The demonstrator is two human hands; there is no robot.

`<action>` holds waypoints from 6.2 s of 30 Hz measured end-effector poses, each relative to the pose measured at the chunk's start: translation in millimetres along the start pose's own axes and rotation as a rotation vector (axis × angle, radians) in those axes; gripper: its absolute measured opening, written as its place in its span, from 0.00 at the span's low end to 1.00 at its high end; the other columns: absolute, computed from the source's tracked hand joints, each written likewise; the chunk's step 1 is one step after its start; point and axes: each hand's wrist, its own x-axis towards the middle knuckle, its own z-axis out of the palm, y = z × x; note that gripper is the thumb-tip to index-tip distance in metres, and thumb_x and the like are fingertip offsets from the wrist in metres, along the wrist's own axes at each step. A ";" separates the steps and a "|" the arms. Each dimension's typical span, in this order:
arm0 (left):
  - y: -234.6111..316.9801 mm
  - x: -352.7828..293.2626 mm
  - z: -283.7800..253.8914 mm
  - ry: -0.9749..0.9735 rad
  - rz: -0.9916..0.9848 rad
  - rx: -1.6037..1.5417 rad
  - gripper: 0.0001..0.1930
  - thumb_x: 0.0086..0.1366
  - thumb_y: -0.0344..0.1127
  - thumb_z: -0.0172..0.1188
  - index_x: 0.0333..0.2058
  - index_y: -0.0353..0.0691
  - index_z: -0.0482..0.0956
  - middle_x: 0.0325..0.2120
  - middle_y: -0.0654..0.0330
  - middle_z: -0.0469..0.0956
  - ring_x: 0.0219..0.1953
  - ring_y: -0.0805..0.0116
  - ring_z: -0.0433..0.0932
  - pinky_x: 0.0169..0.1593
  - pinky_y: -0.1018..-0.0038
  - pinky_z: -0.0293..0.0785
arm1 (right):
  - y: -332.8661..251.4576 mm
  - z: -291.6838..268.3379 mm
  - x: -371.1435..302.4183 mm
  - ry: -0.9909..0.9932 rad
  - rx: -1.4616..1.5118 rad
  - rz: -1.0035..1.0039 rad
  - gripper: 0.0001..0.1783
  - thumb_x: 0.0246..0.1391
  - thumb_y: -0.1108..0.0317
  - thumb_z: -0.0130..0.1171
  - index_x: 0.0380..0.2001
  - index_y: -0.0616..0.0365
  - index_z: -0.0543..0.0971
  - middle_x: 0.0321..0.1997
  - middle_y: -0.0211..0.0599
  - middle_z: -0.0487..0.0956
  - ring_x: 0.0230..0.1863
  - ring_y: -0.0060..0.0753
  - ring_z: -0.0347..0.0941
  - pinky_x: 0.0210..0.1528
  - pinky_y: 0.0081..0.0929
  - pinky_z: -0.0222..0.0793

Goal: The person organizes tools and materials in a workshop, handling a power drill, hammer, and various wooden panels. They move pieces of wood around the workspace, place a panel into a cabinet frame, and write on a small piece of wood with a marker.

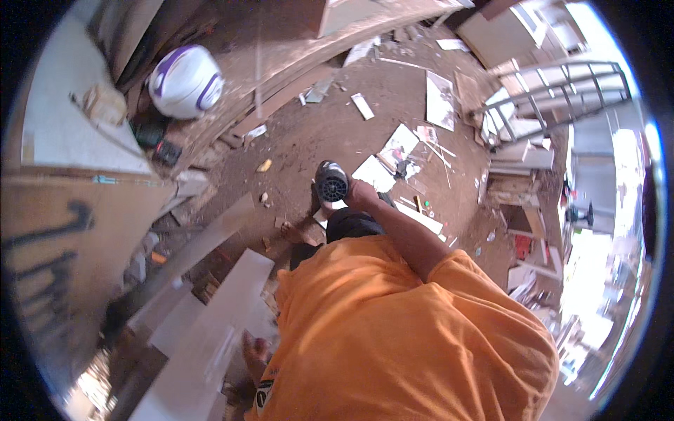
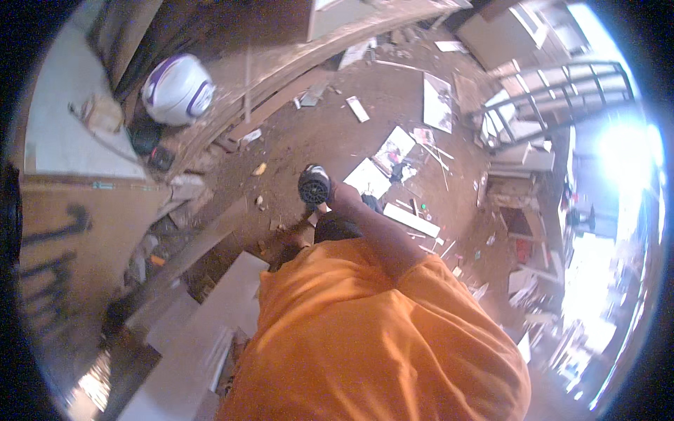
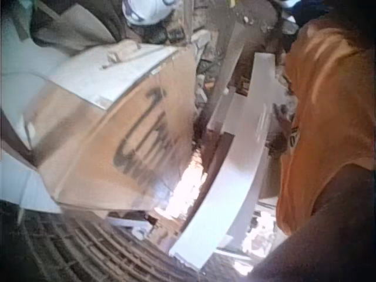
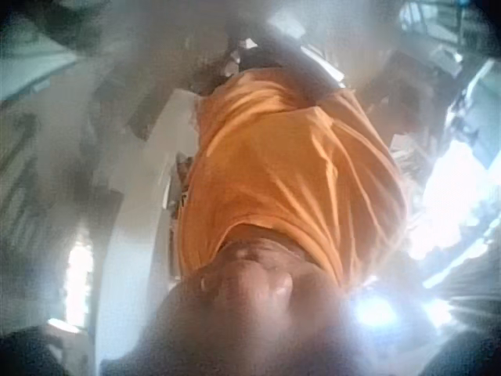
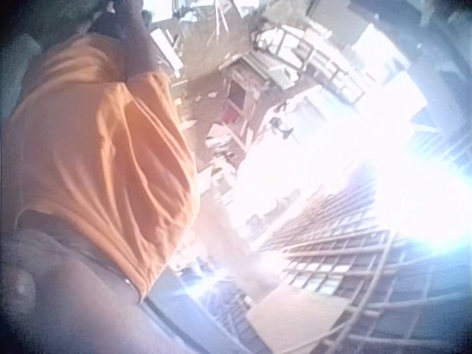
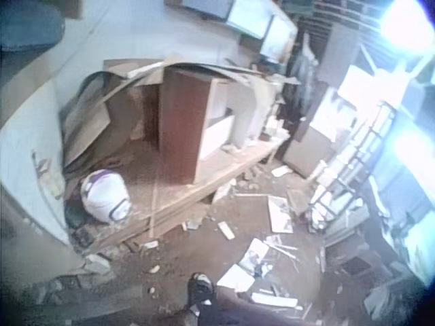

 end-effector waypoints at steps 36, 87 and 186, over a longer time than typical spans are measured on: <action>141.2 -269.2 1009.6 -0.679 0.065 1.657 0.26 0.73 0.51 0.51 0.57 0.35 0.74 0.54 0.54 0.78 0.53 0.66 0.78 0.58 0.70 0.73 | 318.2 -256.6 172.5 0.536 0.706 0.386 0.42 0.50 0.56 0.63 0.67 0.59 0.62 0.47 0.60 0.81 0.50 0.63 0.77 0.52 0.50 0.72; -1065.7 -665.4 1477.2 -1.142 0.146 3.639 0.30 0.72 0.52 0.54 0.64 0.39 0.67 0.58 0.48 0.75 0.60 0.58 0.74 0.60 0.61 0.71 | 861.3 -334.8 -70.3 1.435 2.231 1.654 0.27 0.55 0.59 0.65 0.55 0.58 0.74 0.46 0.45 0.81 0.45 0.39 0.80 0.49 0.37 0.76; -2666.7 -971.4 763.5 -1.397 2.269 1.680 0.41 0.61 0.57 0.58 0.69 0.43 0.62 0.69 0.36 0.54 0.73 0.44 0.49 0.73 0.50 0.37 | 2489.4 -275.2 -1387.2 1.477 0.801 0.361 0.31 0.47 0.64 0.71 0.54 0.61 0.74 0.39 0.46 0.84 0.42 0.48 0.83 0.41 0.40 0.78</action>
